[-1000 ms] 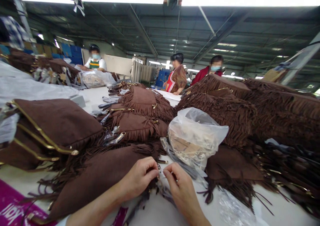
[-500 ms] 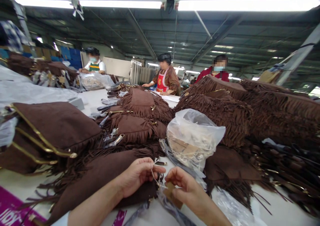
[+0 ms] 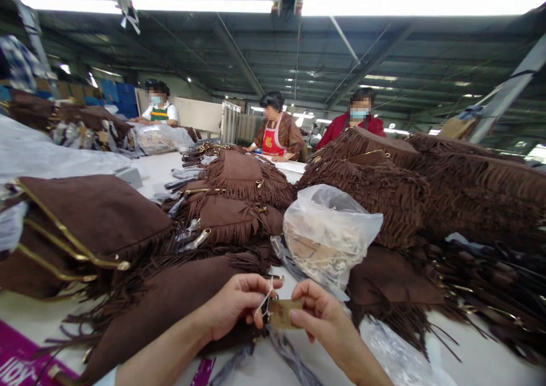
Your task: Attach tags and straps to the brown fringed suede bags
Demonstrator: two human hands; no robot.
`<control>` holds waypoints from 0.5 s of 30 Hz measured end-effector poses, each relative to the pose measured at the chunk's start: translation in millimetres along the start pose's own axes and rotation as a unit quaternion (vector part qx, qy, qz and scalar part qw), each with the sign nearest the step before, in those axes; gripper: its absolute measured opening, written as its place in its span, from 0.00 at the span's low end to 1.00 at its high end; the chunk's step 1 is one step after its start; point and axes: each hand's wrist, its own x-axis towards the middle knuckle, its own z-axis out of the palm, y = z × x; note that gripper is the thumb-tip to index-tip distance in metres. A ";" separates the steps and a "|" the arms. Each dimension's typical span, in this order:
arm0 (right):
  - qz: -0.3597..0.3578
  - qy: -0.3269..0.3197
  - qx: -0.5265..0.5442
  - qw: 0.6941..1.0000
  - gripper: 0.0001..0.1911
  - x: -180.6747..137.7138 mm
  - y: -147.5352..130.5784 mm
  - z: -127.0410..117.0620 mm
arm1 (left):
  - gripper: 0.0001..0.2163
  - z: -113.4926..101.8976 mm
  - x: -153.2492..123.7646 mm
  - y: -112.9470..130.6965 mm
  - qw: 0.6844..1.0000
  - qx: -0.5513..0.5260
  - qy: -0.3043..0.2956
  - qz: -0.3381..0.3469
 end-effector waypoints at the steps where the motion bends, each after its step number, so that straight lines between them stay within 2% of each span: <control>1: -0.020 0.013 -0.015 1.000 0.09 1.0 0.0 3.2 | 0.10 1.5 -0.5 -1.2 1.000 0.024 -0.004 0.005; 4: -0.088 0.066 -0.138 0.984 0.07 1.1 -1.3 15.6 | 0.14 8.4 -3.2 -4.8 0.995 0.096 -0.030 0.026; 8: -0.149 0.120 -0.299 0.935 0.12 -1.9 -0.2 31.6 | 0.16 20.1 -9.9 -5.6 0.986 0.133 -0.042 0.089; 11: -0.160 0.140 -0.317 0.924 0.08 -2.5 5.6 37.8 | 0.19 25.4 -12.1 -5.1 0.981 0.152 -0.045 0.111; 13: -0.158 0.155 -0.302 0.927 0.15 -1.3 10.0 36.3 | 0.15 24.6 -9.7 -6.2 0.985 0.151 -0.012 0.084; 15: -0.142 0.187 -0.291 0.928 0.20 0.0 13.0 30.0 | 0.09 18.9 -4.4 -7.8 0.992 0.105 0.038 0.053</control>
